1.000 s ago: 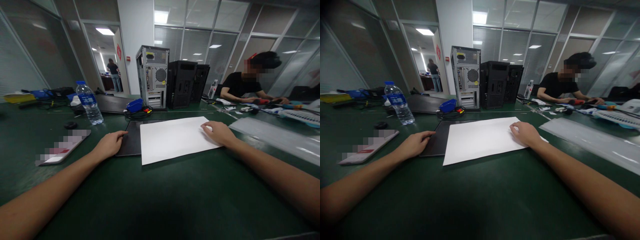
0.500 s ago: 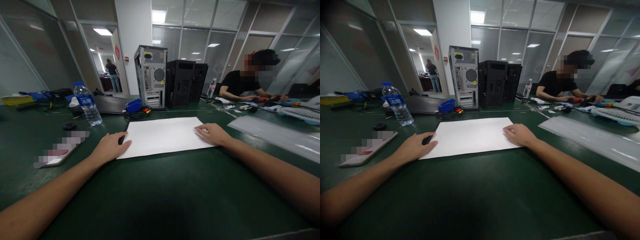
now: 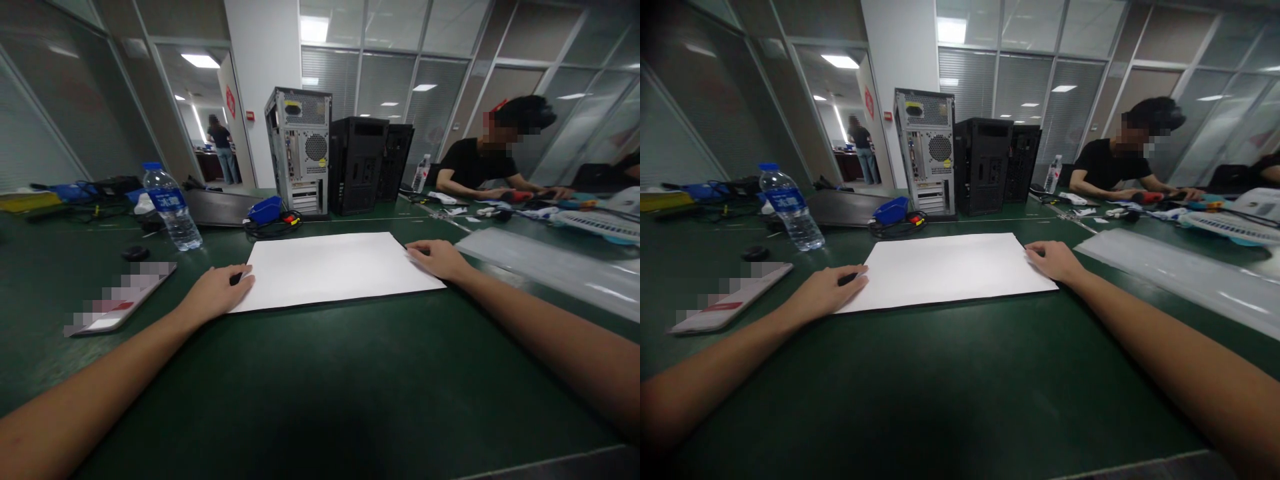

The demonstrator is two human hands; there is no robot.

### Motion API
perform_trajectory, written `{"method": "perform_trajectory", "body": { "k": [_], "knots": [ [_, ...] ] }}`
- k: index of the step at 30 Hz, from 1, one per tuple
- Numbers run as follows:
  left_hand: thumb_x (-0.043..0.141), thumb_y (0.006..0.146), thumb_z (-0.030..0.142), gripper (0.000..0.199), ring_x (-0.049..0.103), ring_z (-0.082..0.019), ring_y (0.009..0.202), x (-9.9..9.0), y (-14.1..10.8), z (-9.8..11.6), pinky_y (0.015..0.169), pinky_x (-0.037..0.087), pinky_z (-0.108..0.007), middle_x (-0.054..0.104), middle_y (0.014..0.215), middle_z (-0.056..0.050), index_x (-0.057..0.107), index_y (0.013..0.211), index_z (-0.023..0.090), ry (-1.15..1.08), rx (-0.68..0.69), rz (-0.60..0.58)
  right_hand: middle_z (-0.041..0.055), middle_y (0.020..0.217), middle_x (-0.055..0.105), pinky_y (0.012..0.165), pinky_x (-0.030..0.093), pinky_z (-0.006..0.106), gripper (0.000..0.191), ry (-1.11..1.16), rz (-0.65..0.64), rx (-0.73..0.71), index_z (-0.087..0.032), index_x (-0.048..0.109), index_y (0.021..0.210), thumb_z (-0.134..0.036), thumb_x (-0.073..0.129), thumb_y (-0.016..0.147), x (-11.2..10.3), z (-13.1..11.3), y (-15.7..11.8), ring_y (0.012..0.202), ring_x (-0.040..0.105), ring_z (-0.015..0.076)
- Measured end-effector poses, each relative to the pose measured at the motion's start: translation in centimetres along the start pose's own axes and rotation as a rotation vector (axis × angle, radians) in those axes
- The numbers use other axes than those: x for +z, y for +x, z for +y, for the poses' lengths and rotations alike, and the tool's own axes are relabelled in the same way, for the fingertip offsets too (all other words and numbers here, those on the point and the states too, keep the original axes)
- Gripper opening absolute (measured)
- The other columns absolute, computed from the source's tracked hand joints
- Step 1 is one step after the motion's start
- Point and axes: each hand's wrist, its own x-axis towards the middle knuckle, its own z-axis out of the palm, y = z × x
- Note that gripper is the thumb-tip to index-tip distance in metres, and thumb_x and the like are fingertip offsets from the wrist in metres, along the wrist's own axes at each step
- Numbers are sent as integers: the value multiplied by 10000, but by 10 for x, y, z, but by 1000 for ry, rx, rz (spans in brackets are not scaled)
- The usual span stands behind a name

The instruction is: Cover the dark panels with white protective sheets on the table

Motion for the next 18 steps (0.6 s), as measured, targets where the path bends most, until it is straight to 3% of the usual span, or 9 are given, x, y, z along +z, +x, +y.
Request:
{"method": "perform_trajectory", "body": {
  "k": [6, 10, 14, 18],
  "knots": [
    [402, 875, 495, 632, 577, -311, 1269, 2, 3, -2, 1065, 431, -403, 566, 1444, -66, 571, 1409, 203, 20, -1, -1, 58, 1084, 735, 839, 523, 364, 470, -3, 47, 40, -220, 729, 1173, -482, 437, 913, 0, -11, 0, 960, 680, 258],
    [419, 865, 507, 636, 573, -314, 1273, 4, 4, -6, 1070, 435, -405, 555, 1450, -67, 588, 1394, 198, -9, 4, 18, 39, 955, 752, 806, 507, 341, 460, -34, 50, 74, -250, 699, 1219, -471, 423, 924, -5, -1, 6, 919, 675, 236],
    [433, 857, 521, 622, 627, -322, 1197, 4, 6, -11, 998, 490, -419, 593, 1416, -70, 605, 1376, 224, -39, 2, 17, 75, 910, 742, 813, 470, 357, 494, -127, 44, 173, -221, 632, 1309, -470, 431, 933, -15, 32, 11, 918, 653, 253],
    [438, 855, 534, 613, 658, -314, 1144, 4, 8, -16, 962, 512, -414, 593, 1419, -48, 598, 1381, 262, -61, -19, -11, 211, 1195, 654, 843, 426, 436, 587, -258, 50, 319, -168, 561, 1379, -504, 506, 901, -22, 80, 4, 1043, 597, 334]
  ]
}}
